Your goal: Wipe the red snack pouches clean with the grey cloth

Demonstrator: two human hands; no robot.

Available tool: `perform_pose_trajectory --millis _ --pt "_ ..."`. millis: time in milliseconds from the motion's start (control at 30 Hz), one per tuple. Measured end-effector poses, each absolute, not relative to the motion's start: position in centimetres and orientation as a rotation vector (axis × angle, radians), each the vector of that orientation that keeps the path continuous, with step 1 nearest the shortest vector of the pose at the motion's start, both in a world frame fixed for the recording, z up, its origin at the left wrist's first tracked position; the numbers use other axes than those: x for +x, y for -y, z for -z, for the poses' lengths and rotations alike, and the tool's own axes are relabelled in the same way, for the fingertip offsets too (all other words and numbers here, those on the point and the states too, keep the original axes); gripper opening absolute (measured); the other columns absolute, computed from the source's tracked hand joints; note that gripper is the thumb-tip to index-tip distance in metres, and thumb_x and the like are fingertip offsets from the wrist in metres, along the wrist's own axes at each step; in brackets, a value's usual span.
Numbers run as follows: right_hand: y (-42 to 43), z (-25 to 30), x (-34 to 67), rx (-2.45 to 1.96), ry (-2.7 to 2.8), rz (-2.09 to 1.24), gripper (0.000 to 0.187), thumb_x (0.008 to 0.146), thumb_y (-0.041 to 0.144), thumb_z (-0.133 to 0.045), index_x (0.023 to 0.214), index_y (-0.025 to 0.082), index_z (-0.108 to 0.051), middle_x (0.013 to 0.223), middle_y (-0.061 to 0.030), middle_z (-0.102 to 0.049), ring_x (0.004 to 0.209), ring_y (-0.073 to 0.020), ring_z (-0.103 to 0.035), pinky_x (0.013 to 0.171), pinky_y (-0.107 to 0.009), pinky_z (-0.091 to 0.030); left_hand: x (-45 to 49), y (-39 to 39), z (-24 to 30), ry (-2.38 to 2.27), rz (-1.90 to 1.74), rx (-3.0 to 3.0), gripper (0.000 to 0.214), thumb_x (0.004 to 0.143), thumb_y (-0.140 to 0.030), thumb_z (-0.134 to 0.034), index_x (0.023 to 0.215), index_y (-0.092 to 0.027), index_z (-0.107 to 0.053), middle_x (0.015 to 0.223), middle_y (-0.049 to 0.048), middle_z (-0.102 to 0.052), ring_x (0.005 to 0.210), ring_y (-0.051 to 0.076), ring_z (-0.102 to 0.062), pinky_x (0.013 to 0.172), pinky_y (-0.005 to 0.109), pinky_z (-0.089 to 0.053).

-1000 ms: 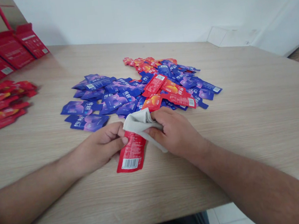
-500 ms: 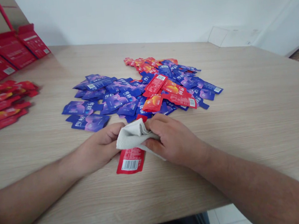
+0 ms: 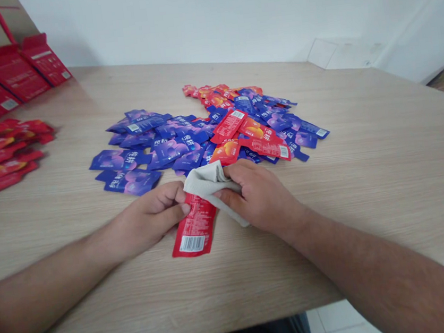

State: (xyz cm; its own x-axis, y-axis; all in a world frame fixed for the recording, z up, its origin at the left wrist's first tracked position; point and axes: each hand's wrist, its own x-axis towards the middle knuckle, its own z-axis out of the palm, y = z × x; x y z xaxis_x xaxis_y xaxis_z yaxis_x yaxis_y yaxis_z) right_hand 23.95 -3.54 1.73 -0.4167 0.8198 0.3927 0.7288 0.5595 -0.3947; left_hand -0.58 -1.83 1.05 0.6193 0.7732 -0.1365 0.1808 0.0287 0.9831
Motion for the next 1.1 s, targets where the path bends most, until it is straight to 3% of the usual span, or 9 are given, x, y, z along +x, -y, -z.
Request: perform_pose_trajectory --millis 500,633,833,1100 --pt "3.6 -1.8 24.0 -1.131 2.376 -0.325 0.015 0.095 0.031 -0.064 0.103 0.019 -0.062 0.100 -0.0072 -0.067 0.089 -0.0228 -0.062 0.079 -0.034 -0.048 -0.5 1.7 -0.9 -0.819 -0.552 1.539 0.017 0.094 -0.029 -0.060 0.084 -0.019 -0.050 0.079 -0.0014 -0.059 0.067 0.011 -0.055 0.062 0.023 -0.046" --pt "3.7 -1.9 23.9 -1.213 2.290 -0.228 0.014 0.094 0.031 -0.065 0.094 0.018 -0.061 0.092 -0.0063 -0.065 0.086 -0.0227 -0.061 0.076 -0.033 -0.047 -0.4 1.6 -0.9 -0.849 -0.534 1.515 0.013 0.095 -0.027 -0.057 0.087 -0.019 -0.051 0.079 -0.0012 -0.060 0.067 0.011 -0.057 0.062 0.024 -0.048" --pt "4.1 -2.1 23.7 -1.079 2.428 -0.362 0.011 0.095 0.028 -0.064 0.100 0.018 -0.061 0.100 -0.0069 -0.065 0.091 -0.0222 -0.061 0.080 -0.033 -0.048 -0.4 1.7 -0.8 -0.855 -0.597 1.503 0.019 0.093 -0.030 -0.061 0.082 -0.018 -0.051 0.071 -0.0045 -0.056 0.058 0.007 -0.049 0.052 0.018 -0.038" --pt "4.7 -2.0 23.3 -0.997 2.507 -0.418 0.008 0.092 0.021 -0.065 0.099 0.020 -0.063 0.100 -0.0056 -0.064 0.092 -0.0214 -0.060 0.081 -0.032 -0.048 -0.3 1.6 0.0 -0.850 -0.661 1.312 0.022 0.092 -0.034 -0.064 0.083 -0.020 -0.050 0.071 -0.0043 -0.058 0.056 0.009 -0.053 0.052 0.019 -0.044"
